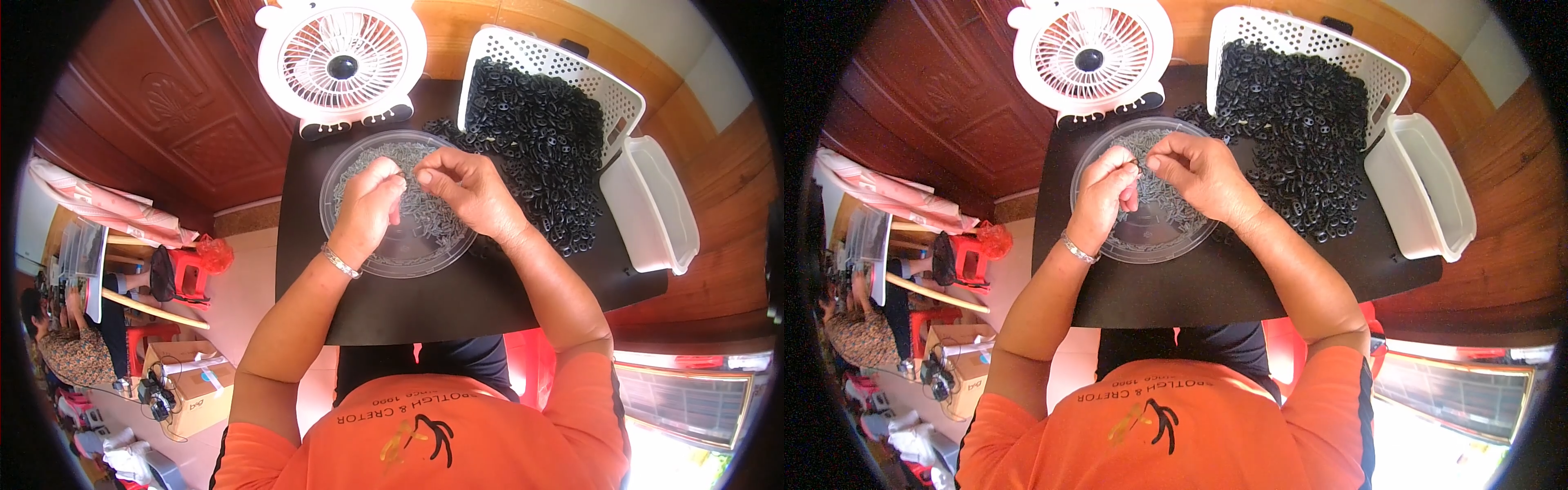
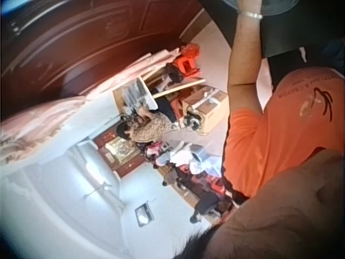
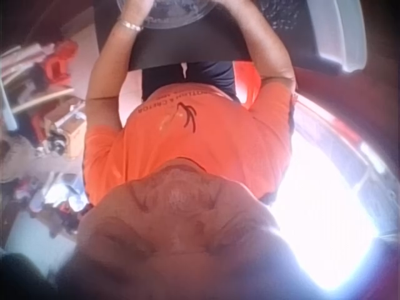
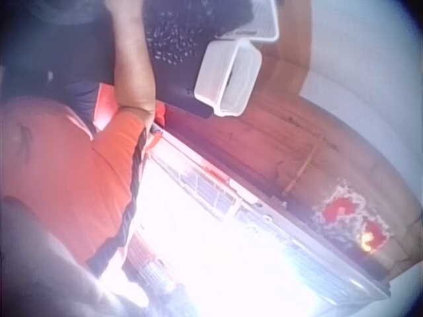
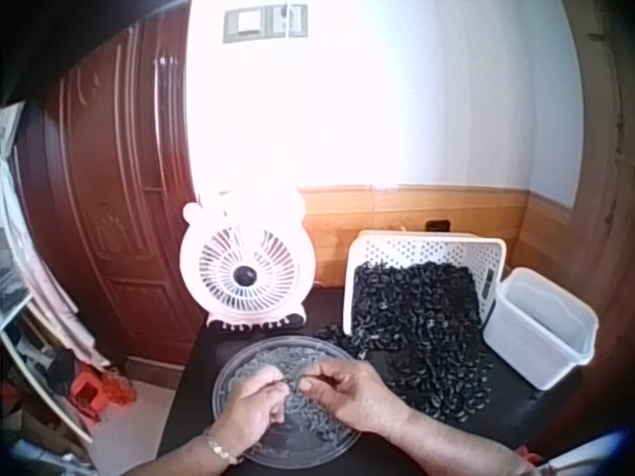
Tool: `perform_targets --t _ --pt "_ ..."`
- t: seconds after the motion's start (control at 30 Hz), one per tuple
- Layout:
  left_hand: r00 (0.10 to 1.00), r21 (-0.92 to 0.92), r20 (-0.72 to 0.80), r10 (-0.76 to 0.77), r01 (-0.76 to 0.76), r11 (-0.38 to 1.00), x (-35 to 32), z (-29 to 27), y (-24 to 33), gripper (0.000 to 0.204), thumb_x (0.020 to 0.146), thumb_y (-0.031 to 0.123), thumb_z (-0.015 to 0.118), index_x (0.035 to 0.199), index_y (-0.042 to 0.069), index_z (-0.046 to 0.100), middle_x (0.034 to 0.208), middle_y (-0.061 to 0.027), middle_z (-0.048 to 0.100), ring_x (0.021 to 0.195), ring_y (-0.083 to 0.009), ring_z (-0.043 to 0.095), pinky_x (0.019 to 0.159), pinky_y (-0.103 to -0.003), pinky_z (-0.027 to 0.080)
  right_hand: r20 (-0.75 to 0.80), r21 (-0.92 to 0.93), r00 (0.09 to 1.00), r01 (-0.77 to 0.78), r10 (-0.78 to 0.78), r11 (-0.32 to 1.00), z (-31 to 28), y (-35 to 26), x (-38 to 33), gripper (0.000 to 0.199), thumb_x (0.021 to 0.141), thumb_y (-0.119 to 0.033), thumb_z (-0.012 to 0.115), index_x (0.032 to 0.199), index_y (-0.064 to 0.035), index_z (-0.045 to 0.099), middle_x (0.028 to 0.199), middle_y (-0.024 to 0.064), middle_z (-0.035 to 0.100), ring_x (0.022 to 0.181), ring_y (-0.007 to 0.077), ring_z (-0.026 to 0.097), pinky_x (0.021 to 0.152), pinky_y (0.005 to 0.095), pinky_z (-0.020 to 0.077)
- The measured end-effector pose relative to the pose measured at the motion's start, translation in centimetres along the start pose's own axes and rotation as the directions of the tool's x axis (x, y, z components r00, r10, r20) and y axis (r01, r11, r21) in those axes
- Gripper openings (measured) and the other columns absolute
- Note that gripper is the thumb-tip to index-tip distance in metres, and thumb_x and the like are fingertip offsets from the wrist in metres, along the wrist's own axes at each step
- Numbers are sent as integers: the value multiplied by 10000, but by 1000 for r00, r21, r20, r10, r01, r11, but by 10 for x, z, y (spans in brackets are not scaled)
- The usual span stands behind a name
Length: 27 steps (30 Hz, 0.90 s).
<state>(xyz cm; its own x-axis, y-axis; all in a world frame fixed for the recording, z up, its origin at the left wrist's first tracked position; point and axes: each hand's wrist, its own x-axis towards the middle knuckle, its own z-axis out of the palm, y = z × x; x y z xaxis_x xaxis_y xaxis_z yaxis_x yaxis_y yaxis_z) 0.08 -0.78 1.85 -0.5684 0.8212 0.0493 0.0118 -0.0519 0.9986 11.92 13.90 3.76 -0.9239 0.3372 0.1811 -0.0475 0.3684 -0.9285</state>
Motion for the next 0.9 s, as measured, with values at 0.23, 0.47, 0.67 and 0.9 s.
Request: perform_targets --t 0.23,0.47,0.67,0.9 --pt "1000 38 19 14 -15 999 0 4 0 148 900 137 510 826 11 532 603 -23 500 515 -102 486 480 -255 382 -38 -7 998 40 -41 999 5 4 -1 119 914 -110 627 922 8 636 790 20 629 757 71 551 709 256 474" --pt "999 -39 38 -38 39 998 -6 9 -4 151 918 159 492 825 43 521 612 -3 474 517 -105 498 474 -238 381 -130 -254 965 188 -226 949 18 8 -3 102 880 -102 603 858 -3 589 763 141 618 682 235 611 655 336 486" --pt "996 -100 11 -92 93 991 -5 10 -8 151 927 173 486 823 67 509 611 8 465 518 -119 510 488 -237 392 -95 -259 978 156 -186 953 7 2 -3 108 880 -103 609 867 4 602 770 141 632 696 221 625 659 328 492" --pt "995 -121 -33 -92 87 989 5 -5 -6 122 901 147 504 808 68 513 620 -5 492 516 -133 529 495 -249 411 -263 -651 953 -61 -149 757 -84 17 11 146 821 -192 616 886 -91 700 855 143 685 823 325 659 744 411 514"
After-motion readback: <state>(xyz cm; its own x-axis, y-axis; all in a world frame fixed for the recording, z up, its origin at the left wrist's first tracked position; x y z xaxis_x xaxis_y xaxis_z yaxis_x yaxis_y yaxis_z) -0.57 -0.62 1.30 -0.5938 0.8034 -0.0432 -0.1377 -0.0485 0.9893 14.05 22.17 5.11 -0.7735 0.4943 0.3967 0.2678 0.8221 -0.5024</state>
